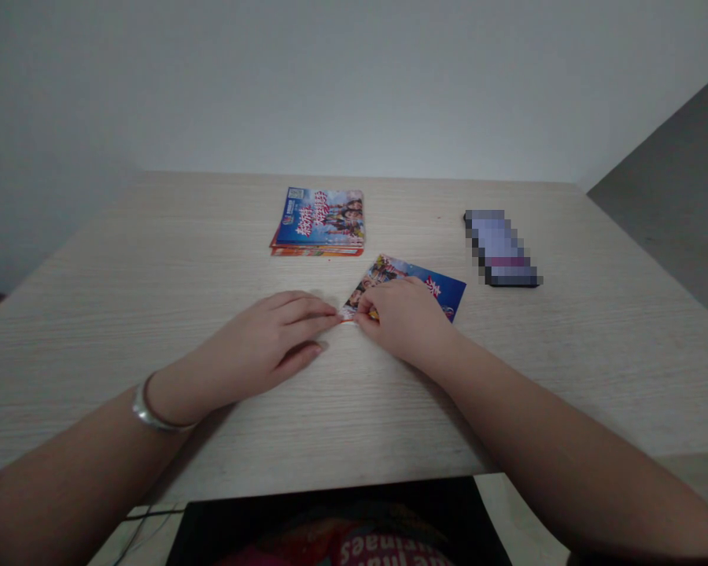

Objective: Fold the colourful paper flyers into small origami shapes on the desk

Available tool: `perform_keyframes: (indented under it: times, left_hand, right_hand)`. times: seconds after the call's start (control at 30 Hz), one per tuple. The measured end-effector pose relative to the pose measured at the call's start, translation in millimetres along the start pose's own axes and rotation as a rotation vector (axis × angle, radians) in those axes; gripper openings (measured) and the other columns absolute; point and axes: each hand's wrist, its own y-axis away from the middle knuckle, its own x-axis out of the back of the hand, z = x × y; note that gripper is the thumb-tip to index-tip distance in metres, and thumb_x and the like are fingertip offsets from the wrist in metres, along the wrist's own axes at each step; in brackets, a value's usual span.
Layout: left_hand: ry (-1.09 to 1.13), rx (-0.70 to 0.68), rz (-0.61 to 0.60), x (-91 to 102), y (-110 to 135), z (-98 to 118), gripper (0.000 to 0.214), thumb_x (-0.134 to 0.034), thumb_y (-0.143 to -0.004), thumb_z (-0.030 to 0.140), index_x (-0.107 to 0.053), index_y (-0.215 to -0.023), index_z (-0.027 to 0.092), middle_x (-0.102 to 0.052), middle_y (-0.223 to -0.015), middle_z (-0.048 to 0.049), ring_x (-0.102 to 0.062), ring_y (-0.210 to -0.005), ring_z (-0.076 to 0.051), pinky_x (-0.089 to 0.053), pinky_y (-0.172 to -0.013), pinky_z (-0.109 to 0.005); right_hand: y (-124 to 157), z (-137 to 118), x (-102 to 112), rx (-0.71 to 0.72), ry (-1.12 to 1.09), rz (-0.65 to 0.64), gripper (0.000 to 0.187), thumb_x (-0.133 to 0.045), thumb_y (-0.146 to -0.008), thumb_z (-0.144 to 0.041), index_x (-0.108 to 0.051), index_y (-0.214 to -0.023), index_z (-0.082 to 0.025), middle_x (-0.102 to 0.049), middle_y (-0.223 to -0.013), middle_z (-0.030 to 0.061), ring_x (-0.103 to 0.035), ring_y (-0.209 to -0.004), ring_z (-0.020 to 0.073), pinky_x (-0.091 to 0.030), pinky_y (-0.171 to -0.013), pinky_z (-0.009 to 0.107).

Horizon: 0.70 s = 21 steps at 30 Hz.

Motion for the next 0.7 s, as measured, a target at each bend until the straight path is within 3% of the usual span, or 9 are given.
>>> perform_keyframes:
  times: [0.37,0.7]
  left_hand:
    - [-0.053,0.0,-0.036,3.0,-2.0,3.3,0.039,-0.048,-0.098,0.03,-0.056,-0.135,0.021,-0.062,-0.125,-0.0082,-0.053,-0.117,-0.025,-0.045,-0.104,-0.045]
    - [-0.061,0.007,-0.024,3.5,-2.7,6.4,0.038,-0.049,-0.098,0.034,-0.058,-0.132,0.02,-0.061,-0.124,-0.0105,-0.052,-0.117,-0.026,-0.046,-0.103,-0.047]
  right_hand:
    - [-1.9,0.7,0.1,-0.012,0.001,-0.007,0.018,-0.058,-0.085,-0.029,-0.072,-0.078,-0.022,-0.076,-0.082,0.004,-0.067,-0.08,0.022,-0.042,-0.077,0.035]
    - [0.2,0.1,0.4,-0.004,0.033,0.017,0.02,-0.055,-0.087,-0.03,-0.072,-0.082,-0.022,-0.076,-0.09,0.0063,-0.068,-0.089,0.0245,-0.041,-0.086,0.039]
